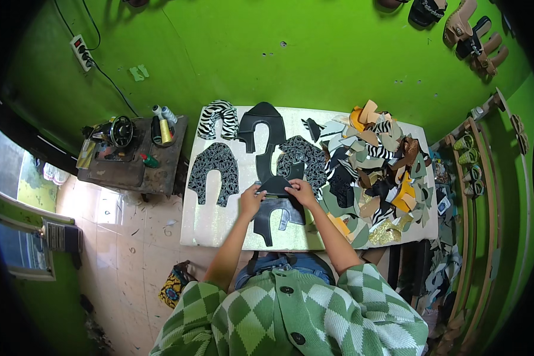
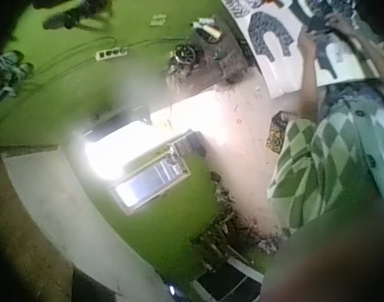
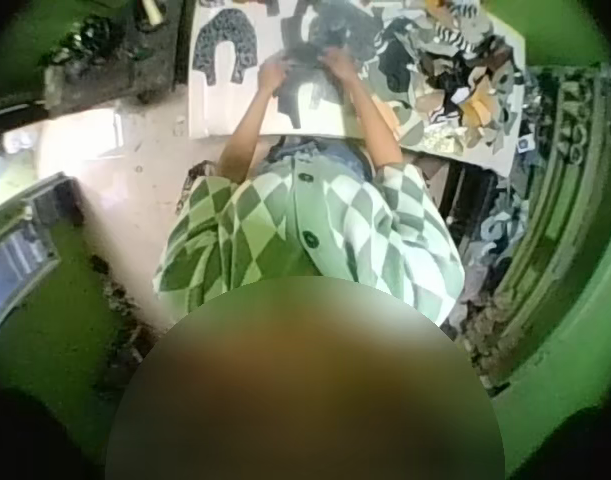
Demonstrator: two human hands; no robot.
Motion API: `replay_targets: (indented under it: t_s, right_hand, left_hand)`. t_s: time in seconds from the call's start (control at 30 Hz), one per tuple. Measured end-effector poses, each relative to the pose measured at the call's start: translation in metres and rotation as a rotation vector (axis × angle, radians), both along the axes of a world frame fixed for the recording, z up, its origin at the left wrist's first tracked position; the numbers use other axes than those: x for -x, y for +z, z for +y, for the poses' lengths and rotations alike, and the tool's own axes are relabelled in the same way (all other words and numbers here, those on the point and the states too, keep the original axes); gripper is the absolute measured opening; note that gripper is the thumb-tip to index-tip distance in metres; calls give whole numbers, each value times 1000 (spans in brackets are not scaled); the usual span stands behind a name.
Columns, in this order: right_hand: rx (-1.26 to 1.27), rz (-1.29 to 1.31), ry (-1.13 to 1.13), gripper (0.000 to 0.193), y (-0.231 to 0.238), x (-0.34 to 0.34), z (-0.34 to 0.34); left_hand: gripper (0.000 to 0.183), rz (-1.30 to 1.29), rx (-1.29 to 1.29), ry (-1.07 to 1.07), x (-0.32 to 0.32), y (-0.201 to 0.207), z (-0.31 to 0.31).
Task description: The person is organizing pieces of animal print fabric.
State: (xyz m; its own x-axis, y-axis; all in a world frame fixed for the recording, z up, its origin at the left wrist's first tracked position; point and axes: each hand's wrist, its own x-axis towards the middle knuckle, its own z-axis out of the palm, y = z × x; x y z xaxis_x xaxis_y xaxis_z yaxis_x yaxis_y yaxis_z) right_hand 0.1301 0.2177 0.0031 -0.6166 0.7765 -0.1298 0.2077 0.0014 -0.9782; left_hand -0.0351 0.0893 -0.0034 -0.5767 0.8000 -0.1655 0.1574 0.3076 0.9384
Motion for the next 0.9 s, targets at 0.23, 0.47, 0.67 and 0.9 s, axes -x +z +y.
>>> replay_targets:
  t_s: [0.23,0.47,0.67,0.9]
  right_hand:
    - [46,-71,150,16,-18,-36,20]
    - [-85,-277,80,22,-31,-47,17]
    - [-43,-365,58,21,-35,-42,18]
    - [-81,-492,42,24,-34,-45,17]
  left_hand:
    - [27,31,75,-67,3,-17,3]
    - [28,242,96,-19,-7,-28,3]
    - [27,244,154,16,-4,-28,2]
    - [26,275,181,11,-12,-20,2]
